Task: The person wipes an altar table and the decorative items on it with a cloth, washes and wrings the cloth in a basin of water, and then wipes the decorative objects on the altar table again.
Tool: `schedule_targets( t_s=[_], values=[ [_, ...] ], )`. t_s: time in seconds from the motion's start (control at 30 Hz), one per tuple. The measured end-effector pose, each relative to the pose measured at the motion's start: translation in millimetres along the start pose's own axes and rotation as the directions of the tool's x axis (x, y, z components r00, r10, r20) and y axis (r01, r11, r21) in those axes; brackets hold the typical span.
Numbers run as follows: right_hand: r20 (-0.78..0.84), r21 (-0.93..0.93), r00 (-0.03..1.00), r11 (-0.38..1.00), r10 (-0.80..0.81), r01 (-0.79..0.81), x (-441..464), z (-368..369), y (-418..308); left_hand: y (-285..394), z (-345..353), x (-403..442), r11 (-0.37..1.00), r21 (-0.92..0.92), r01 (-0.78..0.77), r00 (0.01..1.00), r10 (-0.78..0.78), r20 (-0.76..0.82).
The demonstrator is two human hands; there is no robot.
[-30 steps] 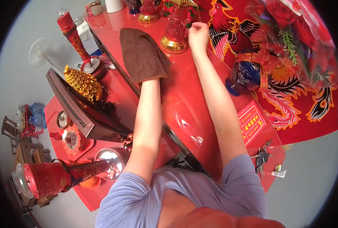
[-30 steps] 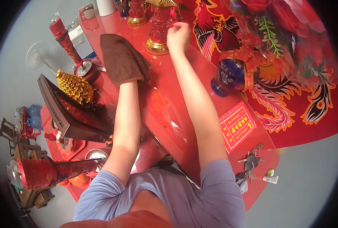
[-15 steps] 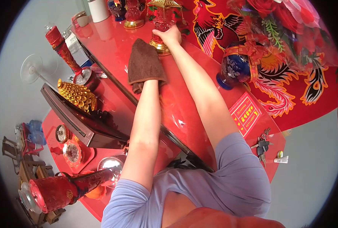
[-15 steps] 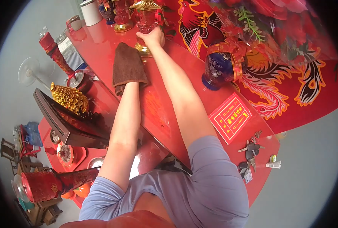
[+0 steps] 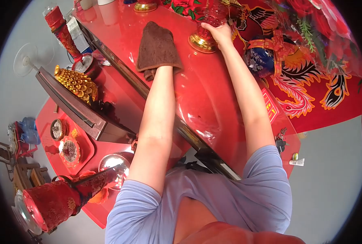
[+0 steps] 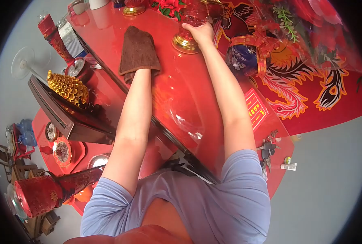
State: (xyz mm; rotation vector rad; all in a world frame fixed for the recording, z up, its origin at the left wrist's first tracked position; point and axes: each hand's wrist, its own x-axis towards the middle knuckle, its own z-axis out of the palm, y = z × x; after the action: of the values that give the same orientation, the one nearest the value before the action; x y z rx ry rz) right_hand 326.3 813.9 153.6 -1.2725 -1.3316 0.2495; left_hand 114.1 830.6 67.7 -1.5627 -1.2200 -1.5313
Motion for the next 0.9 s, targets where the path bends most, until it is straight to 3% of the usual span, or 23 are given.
schedule_targets(
  t_s=[0.03, 0.1, 0.3, 0.4, 0.5, 0.63, 0.67, 0.77, 0.8, 0.83, 0.9],
  values=[
    [-0.007, 0.051, 0.995, 0.994, 0.100, -0.099, -5.4, -5.9, -8.1, -0.1, 0.1, -0.6, 1.000, 0.000, 0.000, 1.000, 0.000, 0.001],
    [0.016, 0.032, 0.990, 0.989, 0.141, -0.141, -8.1, -15.3, -14.1, -1.1, 0.3, -1.0, 1.000, 0.004, 0.002, 1.000, -0.002, 0.000],
    [-0.032, -0.154, 0.974, 0.962, 0.223, -0.225, -10.4, -18.3, -17.0, -2.2, 3.3, 0.3, 1.000, 0.010, 0.001, 1.000, -0.001, 0.006],
    [-0.045, -0.335, 0.902, 0.844, 0.429, -0.418, -8.2, -21.3, -32.9, -0.5, 5.4, 0.6, 1.000, 0.011, 0.000, 1.000, 0.000, 0.003],
    [-0.010, 0.024, 0.993, 0.993, 0.117, -0.117, -7.3, -20.3, -11.5, -0.9, 3.3, -1.2, 1.000, 0.014, -0.002, 1.000, 0.002, 0.005],
    [0.094, -0.014, 0.956, 0.960, 0.278, -0.278, -2.7, -30.4, -14.0, 0.4, 2.2, -1.9, 1.000, 0.020, 0.006, 1.000, -0.006, 0.005],
    [0.110, 0.041, 0.973, 0.977, 0.202, -0.207, -5.5, -32.4, -18.0, 0.8, 1.4, -1.8, 1.000, 0.025, 0.012, 1.000, -0.012, 0.002],
    [0.131, 0.109, 0.971, 0.970, 0.201, -0.216, -10.0, -31.9, -24.3, 2.1, 2.0, -2.9, 0.999, 0.031, 0.016, 1.000, -0.016, 0.006],
    [-0.016, 0.235, 0.997, 0.970, 0.069, -0.063, -14.3, -23.8, -25.2, 2.1, 1.7, -3.5, 0.999, 0.032, 0.017, 1.000, -0.018, 0.008],
    [-0.146, -0.043, 0.989, 0.999, 0.014, -0.020, -4.7, -23.2, -4.1, 2.6, 3.1, -3.5, 0.999, 0.037, 0.018, 1.000, -0.018, 0.009],
    [-0.035, -0.058, 0.989, 0.987, 0.147, -0.149, 2.7, -27.0, 4.2, 3.0, 6.5, -2.8, 0.999, 0.044, 0.019, 1.000, -0.020, 0.009]
  ],
)
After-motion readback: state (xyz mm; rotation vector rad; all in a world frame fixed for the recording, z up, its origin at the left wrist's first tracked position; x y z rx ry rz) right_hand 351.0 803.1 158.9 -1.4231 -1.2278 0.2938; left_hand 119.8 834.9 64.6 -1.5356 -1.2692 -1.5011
